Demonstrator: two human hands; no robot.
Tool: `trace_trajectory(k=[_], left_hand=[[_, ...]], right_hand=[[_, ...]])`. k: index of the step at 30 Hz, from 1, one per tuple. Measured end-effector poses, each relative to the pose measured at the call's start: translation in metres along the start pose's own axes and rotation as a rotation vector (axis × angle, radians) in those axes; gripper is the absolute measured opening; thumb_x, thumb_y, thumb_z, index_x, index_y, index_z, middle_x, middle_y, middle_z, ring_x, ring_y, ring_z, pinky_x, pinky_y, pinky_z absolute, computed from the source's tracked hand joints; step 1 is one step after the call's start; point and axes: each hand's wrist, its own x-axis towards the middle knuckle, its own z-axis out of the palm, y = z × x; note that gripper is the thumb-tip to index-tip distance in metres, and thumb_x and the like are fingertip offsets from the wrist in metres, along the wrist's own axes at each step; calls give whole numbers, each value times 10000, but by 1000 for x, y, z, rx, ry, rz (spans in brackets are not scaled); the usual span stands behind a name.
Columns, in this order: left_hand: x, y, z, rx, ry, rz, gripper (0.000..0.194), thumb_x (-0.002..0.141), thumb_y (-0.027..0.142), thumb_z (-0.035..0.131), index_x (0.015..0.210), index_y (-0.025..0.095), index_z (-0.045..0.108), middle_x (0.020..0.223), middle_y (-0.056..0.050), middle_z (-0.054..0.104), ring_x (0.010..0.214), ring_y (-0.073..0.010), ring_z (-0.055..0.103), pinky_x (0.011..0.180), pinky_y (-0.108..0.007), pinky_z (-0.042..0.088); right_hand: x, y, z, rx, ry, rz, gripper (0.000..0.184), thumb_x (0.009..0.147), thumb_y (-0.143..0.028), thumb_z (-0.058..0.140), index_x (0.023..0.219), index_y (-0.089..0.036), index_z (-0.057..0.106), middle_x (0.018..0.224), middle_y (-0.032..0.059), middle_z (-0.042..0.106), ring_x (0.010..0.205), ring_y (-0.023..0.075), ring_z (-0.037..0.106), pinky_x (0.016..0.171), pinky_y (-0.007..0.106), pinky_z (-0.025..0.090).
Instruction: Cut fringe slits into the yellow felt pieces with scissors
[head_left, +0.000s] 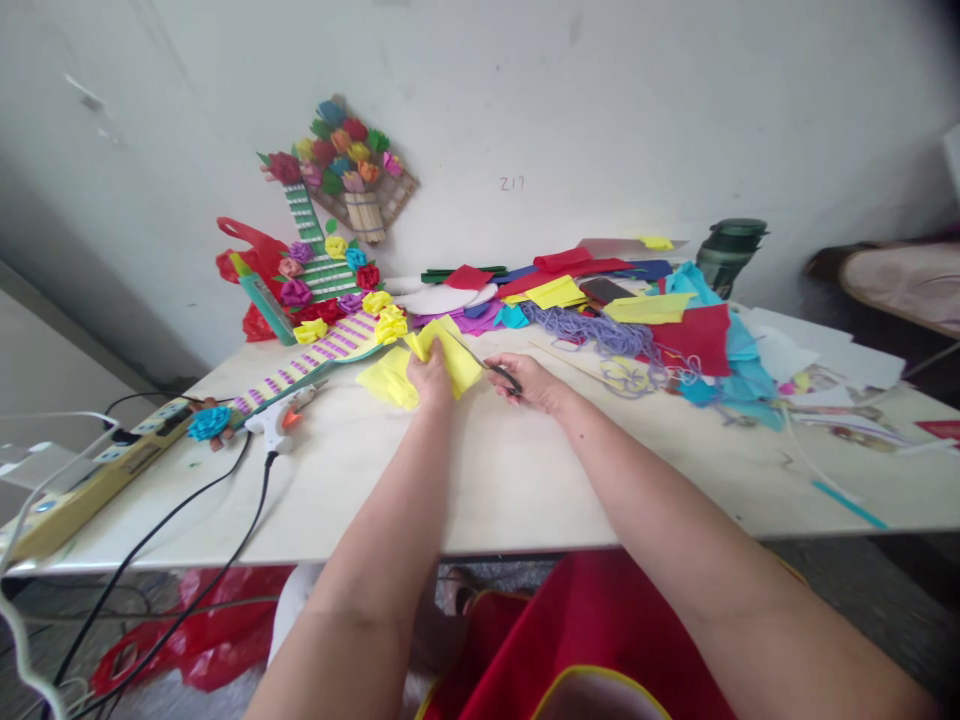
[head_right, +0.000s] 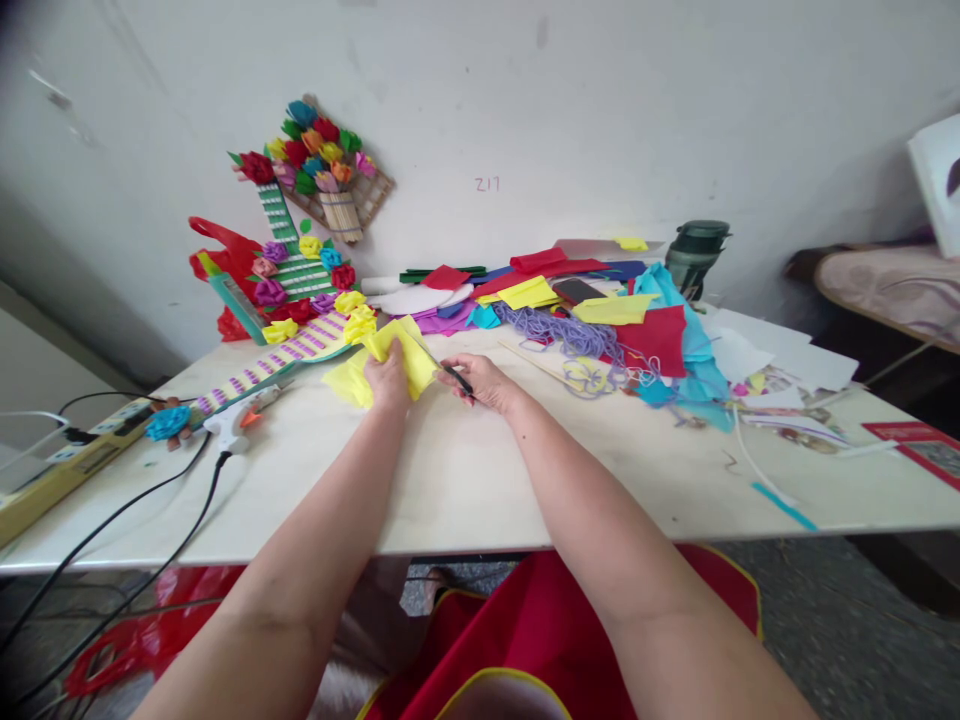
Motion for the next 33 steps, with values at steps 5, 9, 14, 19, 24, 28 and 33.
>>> trace_trajectory(k=[5,9,14,19,24,28,33], left_hand=[[-1,2,0,2,-11,-27,269,662,361,622,804,138,577,729,-41,609,607,-118,568,578,-242,456],[-3,2,1,-1,-46,-10,290,635,365,649,798,136,583,734,-43,613,620,-122,570,593,-242,458],[-5,2,2,29,-78,7,253,655,340,629,799,135,587,718,-39,612,609,-122,568,587,-240,457],[-7,0,4,36,-87,10,233,664,329,622,785,133,591,717,-46,620,629,-134,581,608,-249,463],[-8,-2,5,51,-89,13,238,664,329,622,802,137,597,743,-52,628,644,-138,585,603,-246,459],[-9,0,5,54,-81,2,231,671,327,615,799,135,594,723,-46,618,610,-130,571,583,-246,454],[-9,1,5,45,-68,-15,234,677,327,616,817,141,592,726,-39,617,608,-123,573,597,-243,458]], right_hand=[[-3,-4,4,16,-13,43,239,728,-264,606,928,-161,525,459,-85,479,308,42,366,293,147,300],[-12,-17,9,8,-28,91,125,791,-284,521,816,-166,491,437,-73,475,294,47,384,277,144,263],[-15,-21,10,11,-23,87,138,788,-292,524,775,-166,468,442,-68,481,291,43,385,274,140,248],[-13,-19,8,0,-14,68,180,771,-325,547,748,-167,462,444,-68,479,290,36,380,274,139,254],[-14,-21,9,-2,-3,72,164,771,-313,544,771,-167,471,438,-71,473,285,38,373,271,140,256],[-15,-22,9,7,7,68,146,772,-295,539,794,-162,482,436,-75,462,283,37,364,267,139,248],[-13,-18,7,16,33,66,207,744,-315,582,859,-160,508,439,-81,458,298,35,362,281,136,260]])
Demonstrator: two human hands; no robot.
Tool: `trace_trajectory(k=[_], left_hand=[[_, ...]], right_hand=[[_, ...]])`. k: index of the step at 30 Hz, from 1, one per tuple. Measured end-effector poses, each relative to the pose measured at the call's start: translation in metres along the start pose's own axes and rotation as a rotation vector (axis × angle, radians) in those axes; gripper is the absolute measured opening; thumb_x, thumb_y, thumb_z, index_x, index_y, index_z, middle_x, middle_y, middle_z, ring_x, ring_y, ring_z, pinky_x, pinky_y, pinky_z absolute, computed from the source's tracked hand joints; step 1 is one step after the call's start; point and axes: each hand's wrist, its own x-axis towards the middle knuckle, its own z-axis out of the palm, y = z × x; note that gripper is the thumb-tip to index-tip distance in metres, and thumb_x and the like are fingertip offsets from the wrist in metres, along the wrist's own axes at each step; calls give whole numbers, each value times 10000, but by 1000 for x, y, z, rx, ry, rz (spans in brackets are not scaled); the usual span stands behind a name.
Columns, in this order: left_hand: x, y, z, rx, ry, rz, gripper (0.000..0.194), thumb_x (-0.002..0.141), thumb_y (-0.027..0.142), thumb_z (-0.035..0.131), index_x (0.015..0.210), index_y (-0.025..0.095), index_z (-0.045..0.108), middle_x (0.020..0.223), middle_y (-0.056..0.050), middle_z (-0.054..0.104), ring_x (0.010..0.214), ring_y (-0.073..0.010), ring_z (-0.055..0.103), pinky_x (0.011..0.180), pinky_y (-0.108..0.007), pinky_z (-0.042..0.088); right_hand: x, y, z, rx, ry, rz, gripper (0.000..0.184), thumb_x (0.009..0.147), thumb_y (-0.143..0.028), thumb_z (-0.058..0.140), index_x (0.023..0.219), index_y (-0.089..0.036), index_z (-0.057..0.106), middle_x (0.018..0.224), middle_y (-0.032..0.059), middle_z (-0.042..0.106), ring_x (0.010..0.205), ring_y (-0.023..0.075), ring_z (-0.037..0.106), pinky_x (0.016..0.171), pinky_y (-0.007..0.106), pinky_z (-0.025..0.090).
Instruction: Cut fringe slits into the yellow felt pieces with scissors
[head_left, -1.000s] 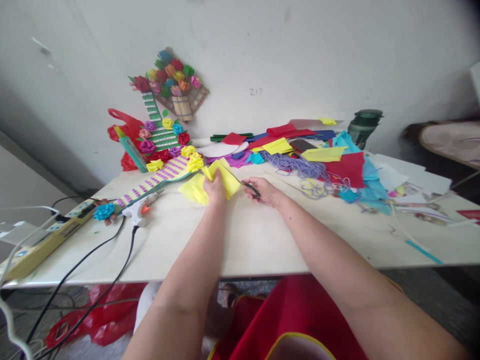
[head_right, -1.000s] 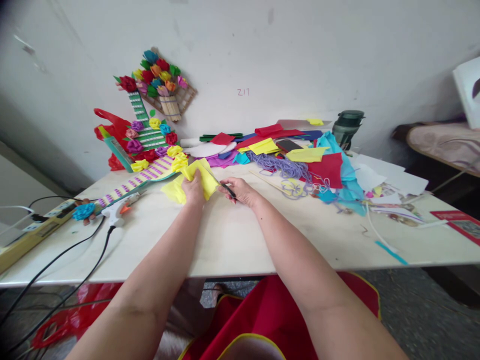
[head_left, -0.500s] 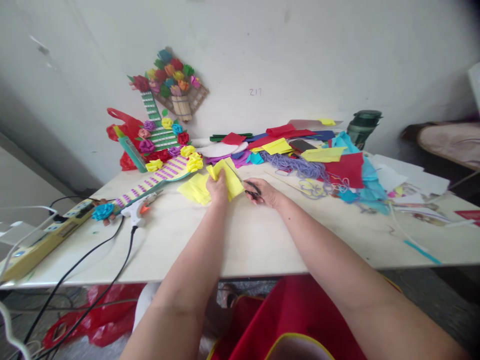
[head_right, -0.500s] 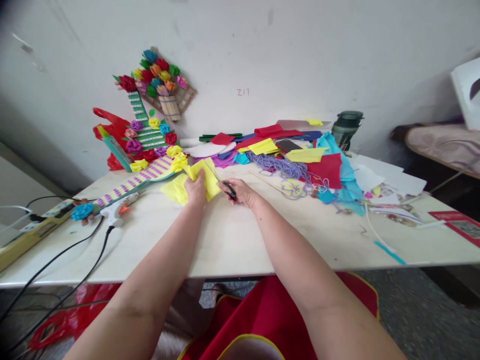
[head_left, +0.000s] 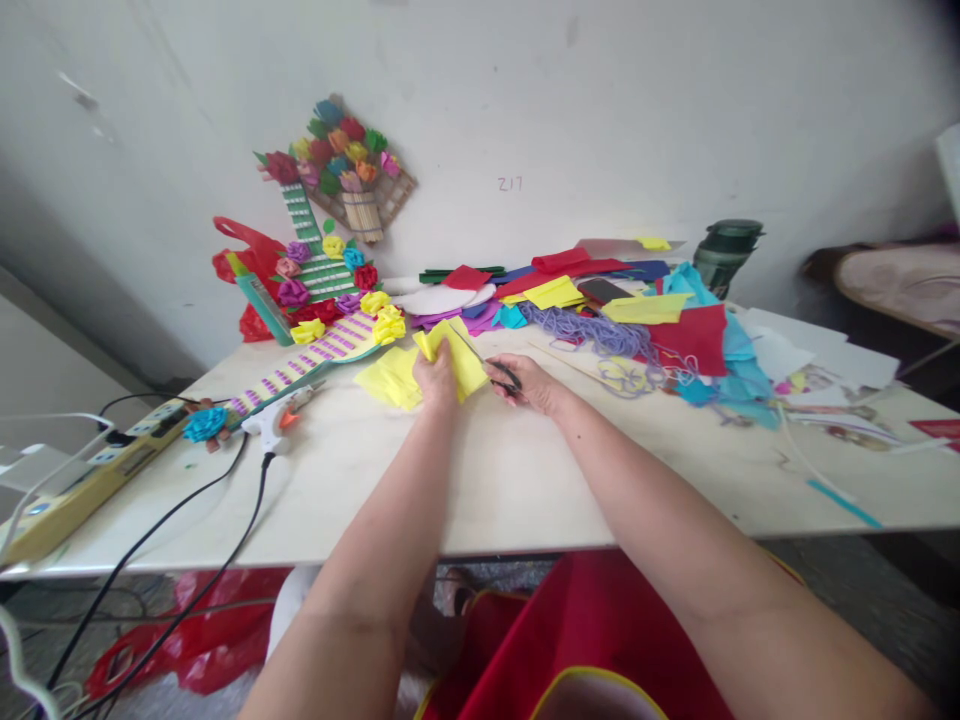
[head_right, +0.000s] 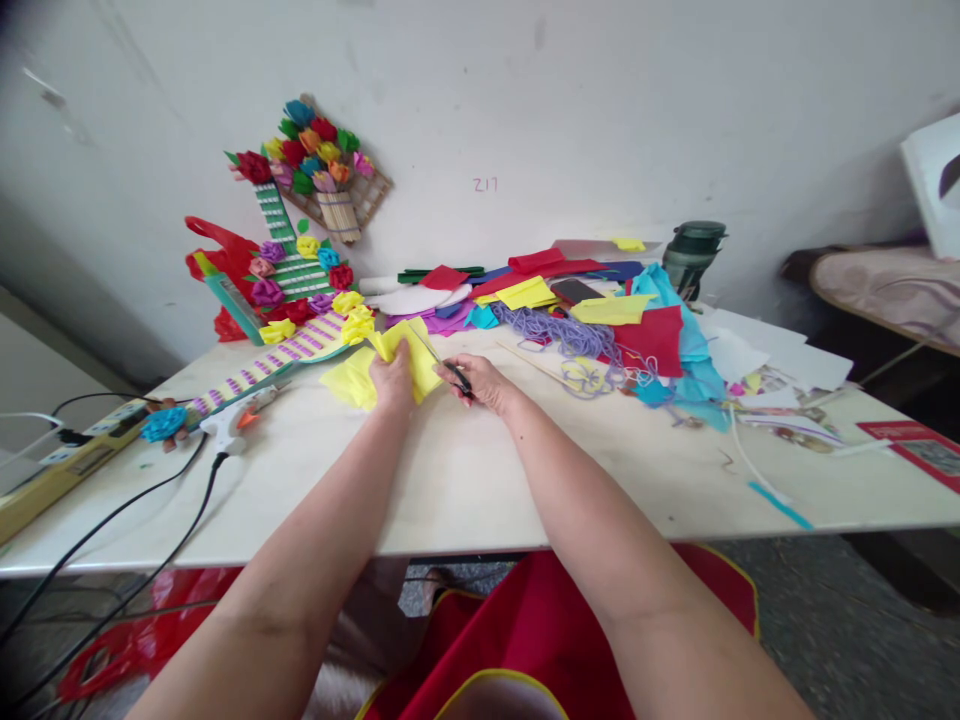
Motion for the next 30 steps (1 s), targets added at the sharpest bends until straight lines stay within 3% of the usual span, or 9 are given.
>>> trace_trajectory(k=[8,20,30], left_hand=[[4,-3,-2,-14,20,11,245,673,333,614,820,137,591,757,-53,625,633,-134,584,620,-258,467],[-5,8,-1,-18,-29,-75,230,670,314,628,808,132,596,733,-56,629,626,-143,594,589,-254,472],[-1,2,0,-9,-60,-58,226,659,306,640,795,129,606,742,-61,633,643,-154,601,619,-276,484]], right_hand=[[10,10,-3,-5,30,-43,323,705,-276,637,965,-150,494,459,-84,469,328,43,366,298,145,296],[-1,-2,3,-16,-1,20,190,807,-292,509,944,-166,473,451,-77,475,301,50,400,281,141,266],[1,0,1,-45,38,14,278,788,-302,540,1008,-148,470,453,-67,488,302,50,403,277,140,254]])
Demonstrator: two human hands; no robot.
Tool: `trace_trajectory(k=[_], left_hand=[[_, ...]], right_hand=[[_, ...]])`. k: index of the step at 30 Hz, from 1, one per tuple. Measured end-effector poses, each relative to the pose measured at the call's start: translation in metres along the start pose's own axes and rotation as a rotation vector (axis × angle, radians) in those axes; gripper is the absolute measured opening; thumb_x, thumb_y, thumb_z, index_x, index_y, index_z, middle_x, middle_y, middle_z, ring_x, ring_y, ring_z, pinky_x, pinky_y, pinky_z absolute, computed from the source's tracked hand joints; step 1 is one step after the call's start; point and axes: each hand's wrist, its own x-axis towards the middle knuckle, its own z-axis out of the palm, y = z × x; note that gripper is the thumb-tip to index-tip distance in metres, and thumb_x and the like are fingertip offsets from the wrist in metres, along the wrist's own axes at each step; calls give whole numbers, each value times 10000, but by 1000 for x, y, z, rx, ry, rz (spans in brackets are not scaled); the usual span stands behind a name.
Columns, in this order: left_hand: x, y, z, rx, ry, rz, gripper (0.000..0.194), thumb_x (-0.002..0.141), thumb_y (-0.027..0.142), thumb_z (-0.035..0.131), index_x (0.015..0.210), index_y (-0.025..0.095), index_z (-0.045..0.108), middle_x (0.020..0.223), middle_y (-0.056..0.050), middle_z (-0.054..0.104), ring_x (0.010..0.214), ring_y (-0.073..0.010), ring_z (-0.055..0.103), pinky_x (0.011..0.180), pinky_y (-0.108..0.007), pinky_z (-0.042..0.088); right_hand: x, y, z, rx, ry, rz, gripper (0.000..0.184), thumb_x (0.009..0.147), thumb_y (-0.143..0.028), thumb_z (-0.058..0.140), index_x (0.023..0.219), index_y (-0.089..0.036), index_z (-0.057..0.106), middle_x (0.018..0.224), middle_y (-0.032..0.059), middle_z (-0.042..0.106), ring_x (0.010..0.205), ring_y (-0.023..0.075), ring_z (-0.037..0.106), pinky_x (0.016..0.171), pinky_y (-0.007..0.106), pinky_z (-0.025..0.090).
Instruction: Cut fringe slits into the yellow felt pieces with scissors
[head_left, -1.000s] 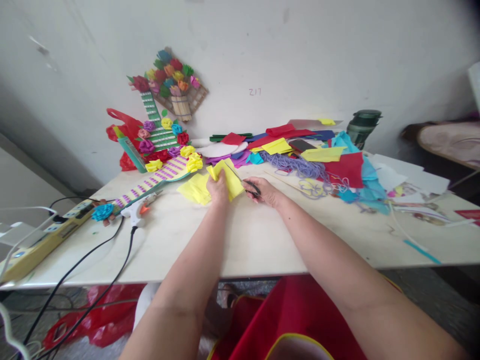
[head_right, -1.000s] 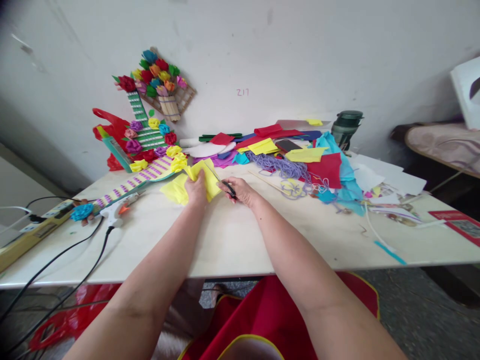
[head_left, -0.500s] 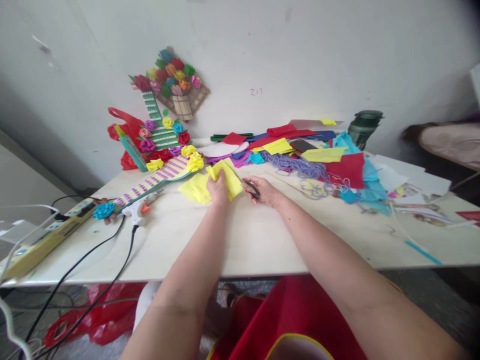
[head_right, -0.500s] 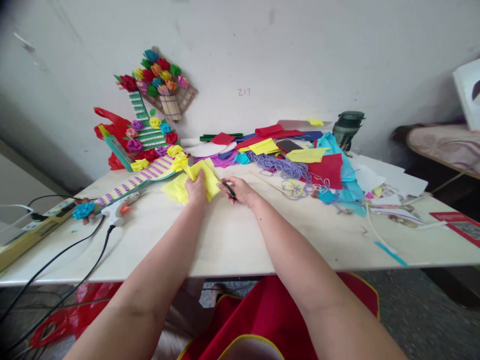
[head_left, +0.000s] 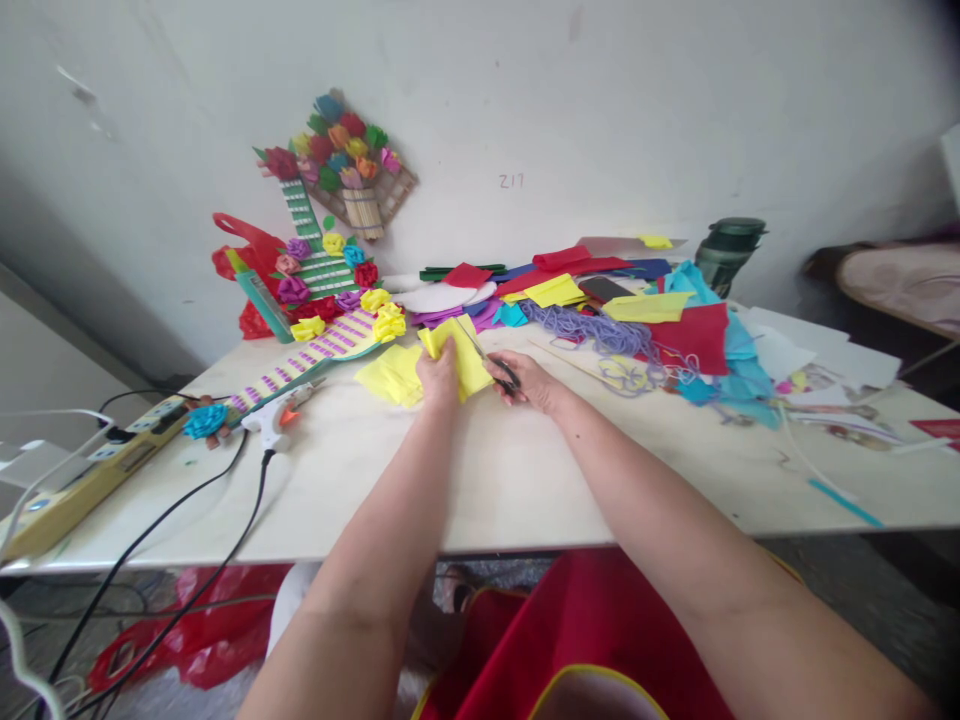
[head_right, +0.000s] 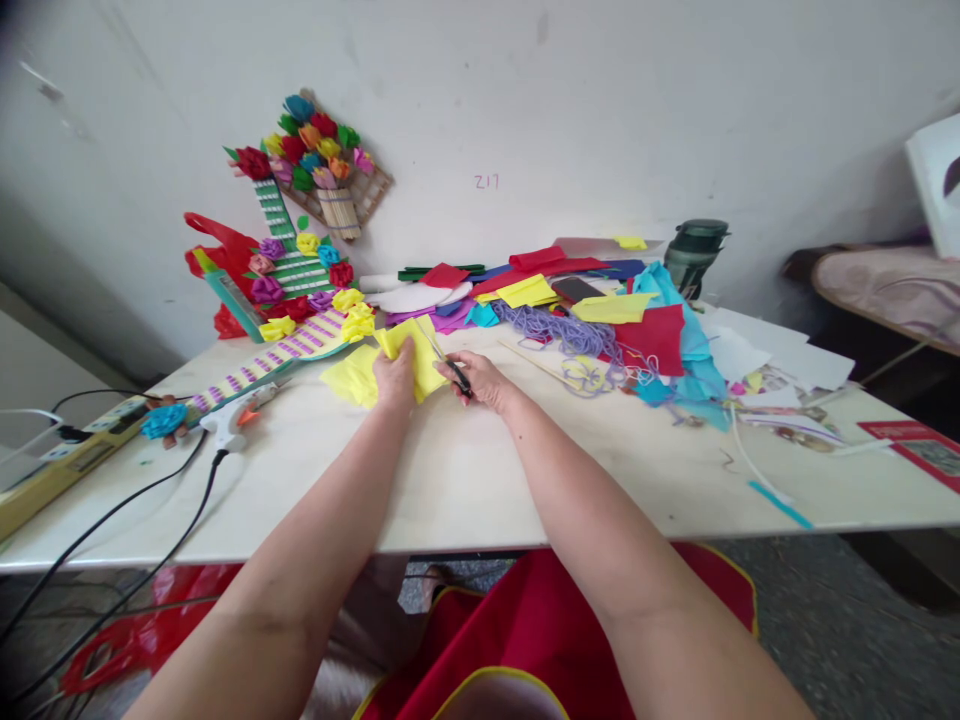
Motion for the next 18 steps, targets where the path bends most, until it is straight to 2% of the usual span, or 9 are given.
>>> trace_trajectory(k=[10,18], left_hand=[[4,-5,-1,20,-14,-3,279,636,348,644,803,127,611,746,-71,636,667,-180,612,605,-285,480],[-3,3,1,-16,-4,-12,248,639,306,637,800,120,607,754,-70,639,630,-158,600,596,-270,479]], right_hand=[[2,3,-1,-8,20,-15,341,722,-330,611,987,-149,495,441,-79,476,317,46,402,294,136,272],[9,11,-4,8,16,-73,380,697,-338,639,1002,-156,505,457,-90,472,324,38,374,317,149,303]])
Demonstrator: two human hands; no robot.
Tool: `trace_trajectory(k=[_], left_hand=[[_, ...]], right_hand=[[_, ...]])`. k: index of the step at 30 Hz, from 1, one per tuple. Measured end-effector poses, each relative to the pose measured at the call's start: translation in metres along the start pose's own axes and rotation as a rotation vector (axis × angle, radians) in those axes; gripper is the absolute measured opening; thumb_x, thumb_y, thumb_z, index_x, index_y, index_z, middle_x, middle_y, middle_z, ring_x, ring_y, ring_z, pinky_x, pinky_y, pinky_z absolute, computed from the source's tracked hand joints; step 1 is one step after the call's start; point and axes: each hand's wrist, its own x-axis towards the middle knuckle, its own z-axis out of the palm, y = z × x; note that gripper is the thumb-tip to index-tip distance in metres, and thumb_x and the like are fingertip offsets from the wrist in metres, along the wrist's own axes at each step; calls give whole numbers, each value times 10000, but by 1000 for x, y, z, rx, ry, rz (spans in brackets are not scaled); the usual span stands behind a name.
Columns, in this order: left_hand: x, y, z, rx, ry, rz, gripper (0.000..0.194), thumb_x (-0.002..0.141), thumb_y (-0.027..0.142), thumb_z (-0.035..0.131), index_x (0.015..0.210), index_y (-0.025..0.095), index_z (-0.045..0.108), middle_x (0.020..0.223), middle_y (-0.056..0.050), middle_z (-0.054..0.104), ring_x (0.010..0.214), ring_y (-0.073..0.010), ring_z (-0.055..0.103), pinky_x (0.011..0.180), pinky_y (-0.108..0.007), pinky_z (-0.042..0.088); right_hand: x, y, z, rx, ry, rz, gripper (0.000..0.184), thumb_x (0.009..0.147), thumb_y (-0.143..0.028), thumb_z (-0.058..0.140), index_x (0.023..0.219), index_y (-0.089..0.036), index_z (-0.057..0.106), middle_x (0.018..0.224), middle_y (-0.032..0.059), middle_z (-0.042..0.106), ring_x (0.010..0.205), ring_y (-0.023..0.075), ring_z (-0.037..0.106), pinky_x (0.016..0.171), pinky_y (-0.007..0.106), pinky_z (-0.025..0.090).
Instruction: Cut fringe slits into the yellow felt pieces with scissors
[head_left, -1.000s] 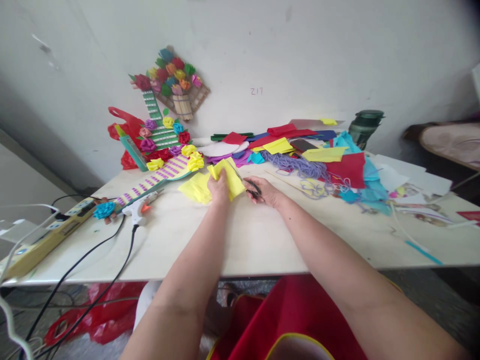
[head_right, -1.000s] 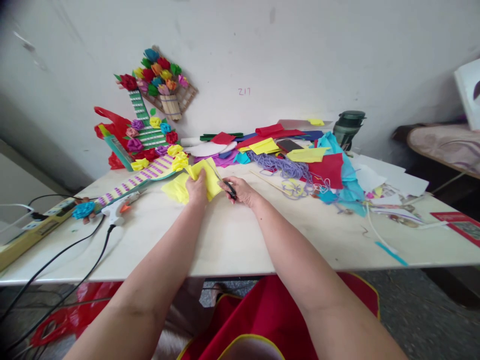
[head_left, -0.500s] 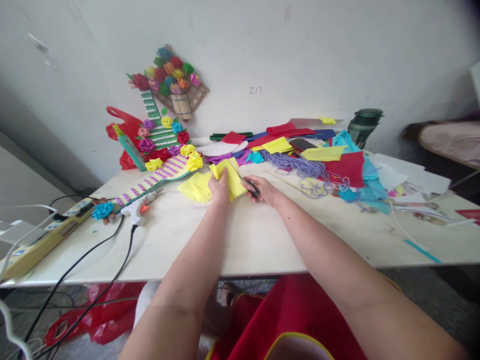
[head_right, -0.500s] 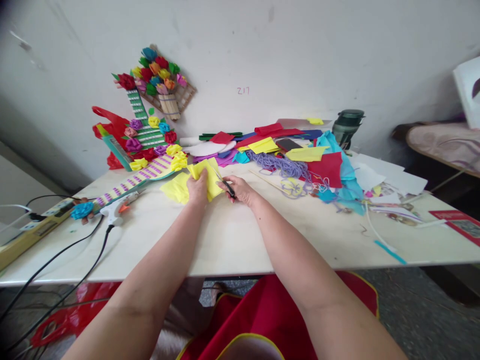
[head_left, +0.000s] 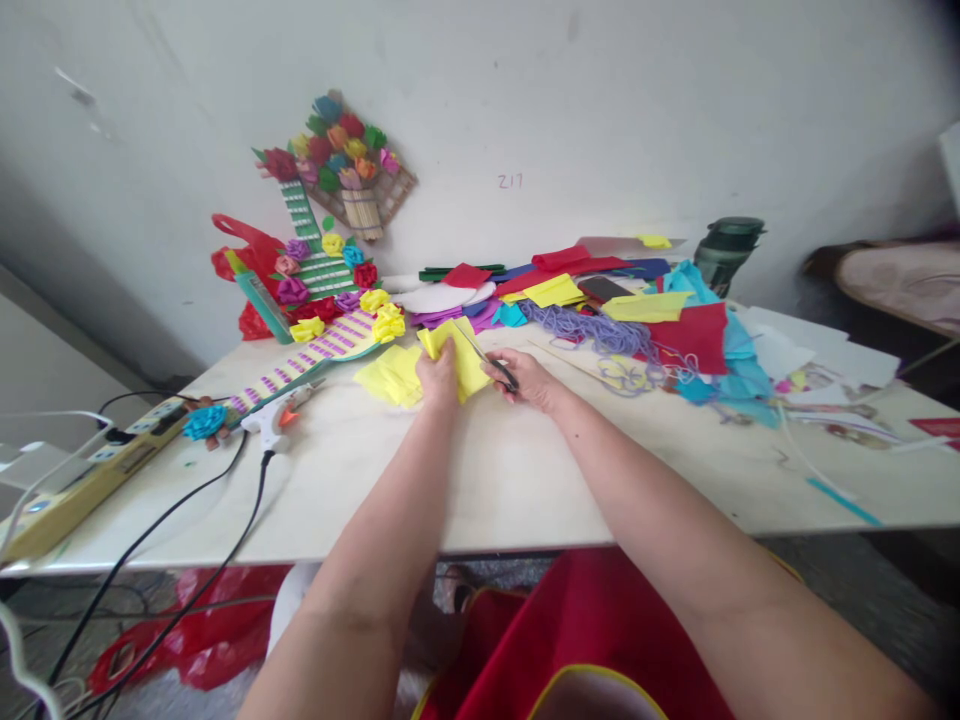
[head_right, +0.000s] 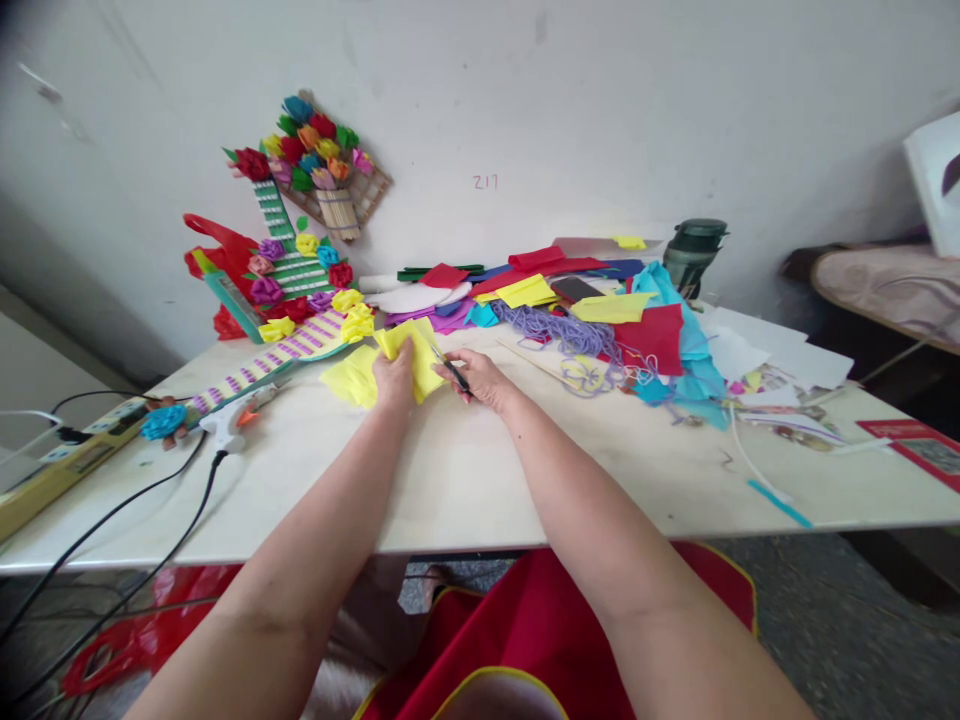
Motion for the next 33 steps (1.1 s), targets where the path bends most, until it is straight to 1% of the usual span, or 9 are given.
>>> trace_trajectory(k=[5,8,11,16,20,24,29,33], left_hand=[[2,-3,-2,-14,-2,-21,262,635,323,649,800,124,607,752,-69,641,639,-158,604,587,-254,474],[4,-5,-3,-41,-8,-30,274,630,330,657,802,123,604,777,-79,643,654,-167,612,597,-265,480],[1,-2,-3,-81,-17,-52,280,628,321,667,813,121,602,790,-85,646,675,-179,621,623,-284,489],[-6,6,-1,-140,-62,-82,279,620,309,682,809,119,602,777,-85,647,676,-187,627,638,-299,497],[-7,4,-1,-170,-114,-92,298,598,313,700,803,119,603,746,-75,646,683,-192,631,648,-306,502],[-5,1,-1,-175,-153,-119,332,570,322,722,804,118,605,712,-67,641,672,-197,632,638,-310,506],[-7,2,-2,-221,-189,-140,345,553,321,733,793,114,599,698,-62,638,613,-181,623,614,-303,510],[-10,5,-1,-228,-187,-159,341,550,315,733,786,114,590,686,-61,637,593,-177,621,610,-301,514]], right_hand=[[3,3,0,-34,20,-32,435,684,-323,659,1047,-144,499,454,-93,469,317,42,366,313,161,298],[2,2,2,-32,15,-9,441,703,-326,647,1075,-150,489,460,-91,471,324,43,381,322,158,315],[-1,-1,3,-9,-11,36,443,748,-350,600,1125,-162,461,474,-85,485,332,45,405,327,149,319],[-6,-7,3,-11,-30,69,543,799,-354,544,1262,-142,356,459,-73,501,326,60,420,306,147,272],[-6,-6,1,-17,-21,59,646,800,-372,546,1339,-150,270,462,-72,501,335,65,437,306,150,254],[-4,-3,-1,-1,-11,28,698,789,-428,541,1360,-159,242,511,-61,522,343,62,449,302,154,229],[-4,-3,-2,-8,-18,21,698,799,-422,526,1367,-151,224,526,-56,529,351,65,462,299,158,207],[-4,-3,-1,-9,-27,29,690,806,-420,515,1369,-156,217,526,-59,528,355,65,464,301,160,211]])
